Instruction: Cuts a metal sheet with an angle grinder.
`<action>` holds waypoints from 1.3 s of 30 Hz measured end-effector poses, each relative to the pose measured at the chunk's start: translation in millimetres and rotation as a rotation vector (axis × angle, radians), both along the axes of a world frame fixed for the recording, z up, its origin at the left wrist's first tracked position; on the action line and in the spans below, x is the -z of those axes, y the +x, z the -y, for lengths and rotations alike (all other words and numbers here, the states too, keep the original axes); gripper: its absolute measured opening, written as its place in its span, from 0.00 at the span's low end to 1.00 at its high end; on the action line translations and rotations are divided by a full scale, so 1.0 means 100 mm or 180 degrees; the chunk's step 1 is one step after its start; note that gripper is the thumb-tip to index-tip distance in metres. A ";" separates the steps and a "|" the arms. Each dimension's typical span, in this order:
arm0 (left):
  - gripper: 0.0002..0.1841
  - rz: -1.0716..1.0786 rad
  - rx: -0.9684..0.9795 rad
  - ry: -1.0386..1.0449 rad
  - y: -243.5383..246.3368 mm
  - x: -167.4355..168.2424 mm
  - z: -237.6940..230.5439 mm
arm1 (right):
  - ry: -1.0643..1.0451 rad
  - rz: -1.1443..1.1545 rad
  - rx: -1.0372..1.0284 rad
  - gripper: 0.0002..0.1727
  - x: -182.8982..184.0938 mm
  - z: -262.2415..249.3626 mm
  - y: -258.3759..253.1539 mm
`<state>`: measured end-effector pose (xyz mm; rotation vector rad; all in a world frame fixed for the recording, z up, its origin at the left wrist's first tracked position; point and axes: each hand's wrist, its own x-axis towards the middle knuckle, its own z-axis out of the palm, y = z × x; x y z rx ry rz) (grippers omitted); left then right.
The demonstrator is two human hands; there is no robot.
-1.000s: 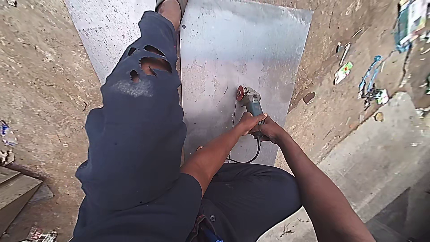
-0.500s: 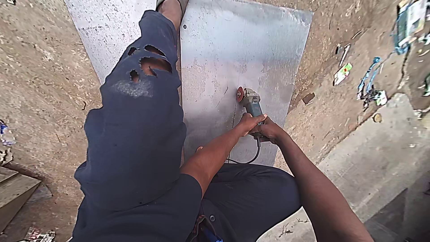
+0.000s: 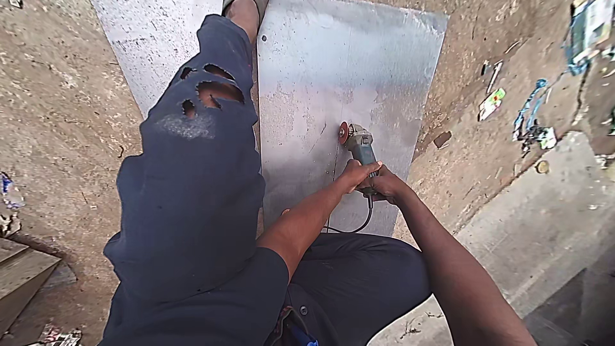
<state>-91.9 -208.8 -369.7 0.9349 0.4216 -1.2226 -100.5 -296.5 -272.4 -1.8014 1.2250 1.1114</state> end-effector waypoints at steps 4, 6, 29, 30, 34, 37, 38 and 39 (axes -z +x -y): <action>0.38 -0.0045 0.0039 0.0015 0.01 -0.01 -0.01 | 0.0033 0.0040 -0.0007 0.34 0.01 0.01 0.00; 0.38 -0.0049 0.0107 0.0042 0.01 -0.01 -0.01 | 0.0038 0.0051 -0.0008 0.33 0.02 0.02 0.00; 0.38 0.0008 -0.0011 -0.0015 0.09 0.04 0.02 | -0.0020 0.0056 0.0039 0.40 0.04 0.02 0.07; 0.38 0.0002 -0.0002 -0.0014 0.09 0.03 0.02 | -0.0016 0.0047 0.0030 0.40 0.04 0.03 0.07; 0.37 -0.0017 0.0014 0.0006 0.07 0.01 0.01 | -0.0030 0.0005 0.0011 0.39 0.05 0.02 0.06; 0.38 -0.0058 -0.0062 -0.0063 0.04 0.05 0.03 | -0.0085 -0.0017 0.0032 0.43 0.05 0.02 0.05; 0.37 -0.0075 -0.0073 -0.0081 0.03 0.05 0.03 | -0.0087 -0.0011 0.0042 0.43 0.05 0.02 0.04; 0.37 -0.0073 -0.0075 -0.0081 0.03 0.05 0.03 | -0.0080 0.0000 0.0048 0.43 0.05 0.02 0.04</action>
